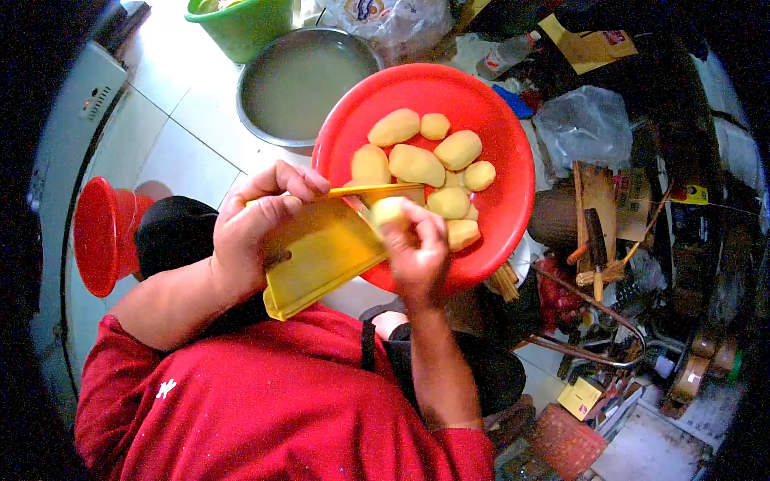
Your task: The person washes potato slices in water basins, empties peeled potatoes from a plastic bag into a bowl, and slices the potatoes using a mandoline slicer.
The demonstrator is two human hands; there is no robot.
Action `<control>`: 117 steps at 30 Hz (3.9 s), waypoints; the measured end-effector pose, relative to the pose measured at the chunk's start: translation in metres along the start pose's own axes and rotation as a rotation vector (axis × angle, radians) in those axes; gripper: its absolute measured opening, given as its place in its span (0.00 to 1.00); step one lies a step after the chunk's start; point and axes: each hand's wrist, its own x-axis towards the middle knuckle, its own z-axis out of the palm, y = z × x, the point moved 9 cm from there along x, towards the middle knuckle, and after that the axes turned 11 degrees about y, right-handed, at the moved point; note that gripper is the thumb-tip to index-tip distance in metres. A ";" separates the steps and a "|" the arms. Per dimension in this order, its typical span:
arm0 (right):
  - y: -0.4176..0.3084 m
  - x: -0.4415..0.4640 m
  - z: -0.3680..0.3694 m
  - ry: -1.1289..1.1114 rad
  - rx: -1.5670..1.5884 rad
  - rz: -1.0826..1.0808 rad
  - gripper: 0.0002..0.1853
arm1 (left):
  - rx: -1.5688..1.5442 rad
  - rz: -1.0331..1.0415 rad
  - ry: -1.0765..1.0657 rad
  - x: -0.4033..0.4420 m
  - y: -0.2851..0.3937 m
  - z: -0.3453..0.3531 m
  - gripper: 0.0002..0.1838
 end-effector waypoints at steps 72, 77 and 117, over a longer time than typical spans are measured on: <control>-0.058 -0.035 0.002 -0.015 0.092 -0.095 0.09 | -0.052 -0.038 0.036 -0.001 -0.004 0.007 0.09; 0.042 -0.002 -0.010 0.150 0.060 0.113 0.07 | 0.070 0.022 -0.006 0.000 -0.001 0.009 0.10; 0.068 -0.002 -0.002 0.182 0.249 0.271 0.10 | 0.042 0.017 -0.022 -0.001 -0.003 0.012 0.08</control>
